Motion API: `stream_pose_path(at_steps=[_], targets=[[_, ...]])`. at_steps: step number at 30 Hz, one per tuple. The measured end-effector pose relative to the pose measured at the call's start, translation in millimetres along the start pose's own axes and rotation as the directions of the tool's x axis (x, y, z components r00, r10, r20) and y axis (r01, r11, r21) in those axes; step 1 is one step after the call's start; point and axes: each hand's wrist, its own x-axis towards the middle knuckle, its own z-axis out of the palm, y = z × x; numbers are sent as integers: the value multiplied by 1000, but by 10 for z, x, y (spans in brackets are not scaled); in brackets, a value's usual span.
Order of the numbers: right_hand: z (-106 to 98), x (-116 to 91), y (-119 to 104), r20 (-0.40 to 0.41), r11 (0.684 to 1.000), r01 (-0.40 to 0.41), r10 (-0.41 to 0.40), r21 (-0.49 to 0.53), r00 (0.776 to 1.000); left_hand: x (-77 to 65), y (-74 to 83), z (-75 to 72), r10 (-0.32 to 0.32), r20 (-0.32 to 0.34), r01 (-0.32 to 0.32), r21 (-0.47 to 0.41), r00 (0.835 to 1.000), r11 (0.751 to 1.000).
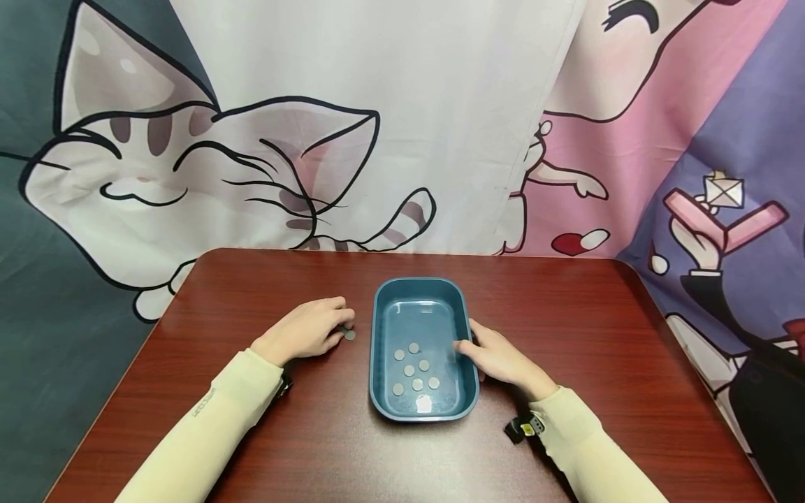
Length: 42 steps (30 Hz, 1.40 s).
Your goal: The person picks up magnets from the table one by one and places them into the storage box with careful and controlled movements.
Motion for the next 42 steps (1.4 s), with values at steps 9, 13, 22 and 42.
stream_pose_path(at_steps=[9, 13, 22, 42], targets=[[-17, -5, -10, 10, 1000, -12, 12, 0, 1000, -90, -41, -27, -60, 21, 60, -2, 998, 998], [-19, -5, -15, 9, 1000, -12, 12, -1, 1000, -143, -64, -24, -69, 10, 69, 0, 998, 998], [-18, -7, -19, 7, 1000, 2, -2, -6, 1000, -307, -102, -75, -130, 61, 130, 5, 990, 991], [-3, -12, -3, 17, 1000, 4, -5, 22, 1000, -483, 14, -124, -132, 3, 132, 50, 991, 990]])
